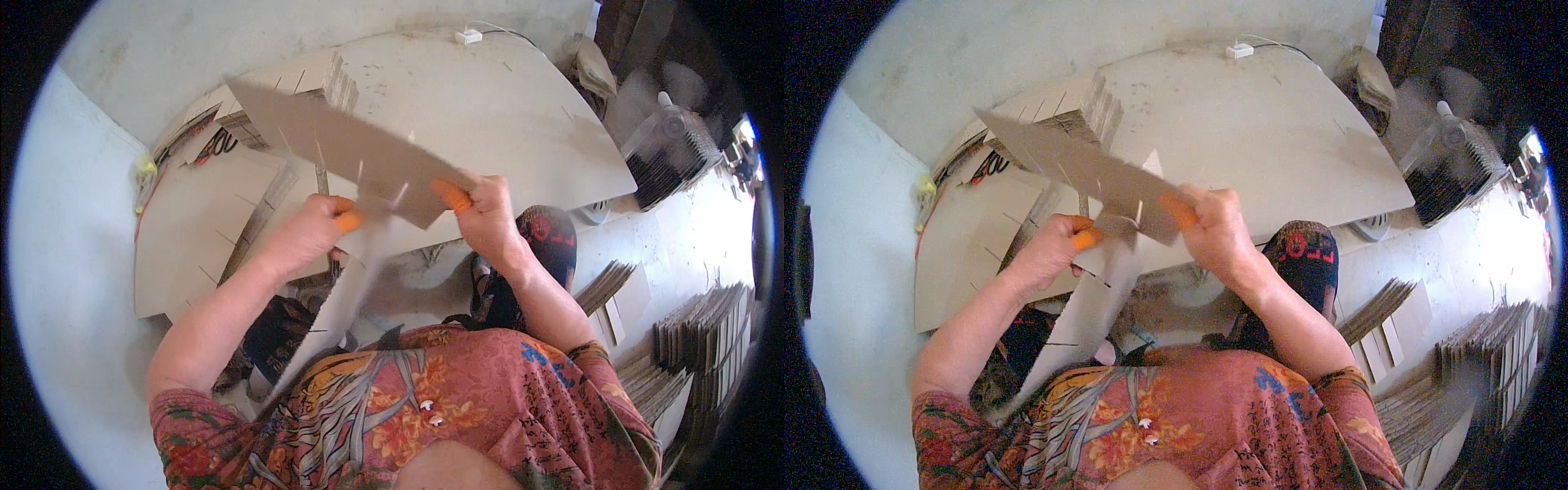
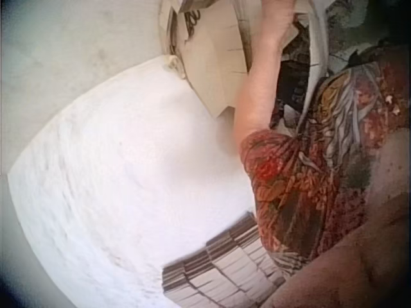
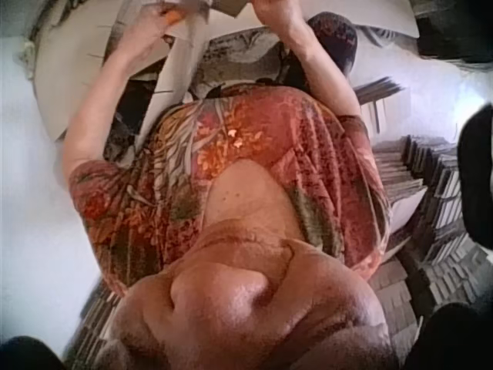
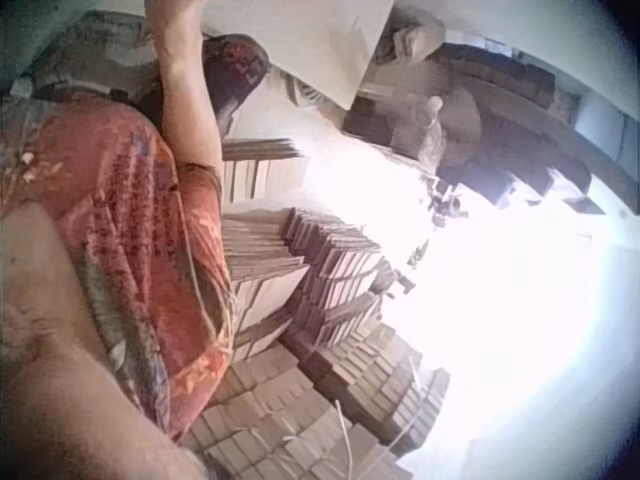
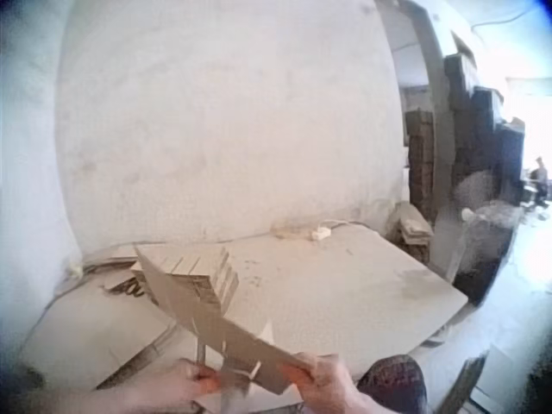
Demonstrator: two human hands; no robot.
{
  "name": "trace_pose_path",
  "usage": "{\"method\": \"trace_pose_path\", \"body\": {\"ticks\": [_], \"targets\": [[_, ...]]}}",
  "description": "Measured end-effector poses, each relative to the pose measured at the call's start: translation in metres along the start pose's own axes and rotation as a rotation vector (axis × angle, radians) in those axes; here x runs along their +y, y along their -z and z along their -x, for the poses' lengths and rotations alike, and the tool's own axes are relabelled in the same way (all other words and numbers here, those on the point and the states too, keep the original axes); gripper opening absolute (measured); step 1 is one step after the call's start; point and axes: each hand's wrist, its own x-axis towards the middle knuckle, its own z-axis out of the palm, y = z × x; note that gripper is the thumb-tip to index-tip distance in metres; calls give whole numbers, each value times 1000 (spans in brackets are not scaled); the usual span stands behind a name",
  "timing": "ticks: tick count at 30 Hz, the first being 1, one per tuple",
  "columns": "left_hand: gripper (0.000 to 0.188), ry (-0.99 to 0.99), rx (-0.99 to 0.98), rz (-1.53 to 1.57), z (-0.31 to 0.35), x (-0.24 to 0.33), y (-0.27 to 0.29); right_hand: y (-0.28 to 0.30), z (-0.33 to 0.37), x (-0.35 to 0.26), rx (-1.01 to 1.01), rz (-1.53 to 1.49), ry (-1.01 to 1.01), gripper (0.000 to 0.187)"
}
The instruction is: The person sits on the floor and repeatedly folds pre-scored cardboard sheets into accordion-style dividers. They pick up each sheet, fold it along the score lines, and place the finished piece into a growing stack on the floor.
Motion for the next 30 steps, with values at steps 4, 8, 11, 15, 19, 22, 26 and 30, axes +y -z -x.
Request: {"method": "trace_pose_path", "body": {"ticks": [4, 8, 11, 15, 19, 22, 26, 30], "targets": [[31, -87, -53, 141, -2, -3, -16, -18, 11, 18, -145, 134, -77, 18], [44, -208, 161, -73, -14, -49, 17, -14, 17, 20, -138, 97, -111, 28], [53, -287, 627, -735, -29, -159, 73, -7, 1, -18, -49, 120, 0, 49], [48, 32, 895, -1004, -25, -230, 118, -18, -25, -36, -134, 393, 390, 45], [29, 220, 682, -1021, -28, -255, 155, -34, -42, -51, -525, 606, -58, 31], [18, 3, 815, -1005, -21, -243, 171, -35, -38, -27, -487, 526, 57, 27], [17, 15, 636, -727, -12, -182, 173, -23, -30, -33, -498, 407, 16, 24], [24, 103, 451, -427, -7, -117, 155, -14, -16, -43, -297, 238, 177, 26]]}}
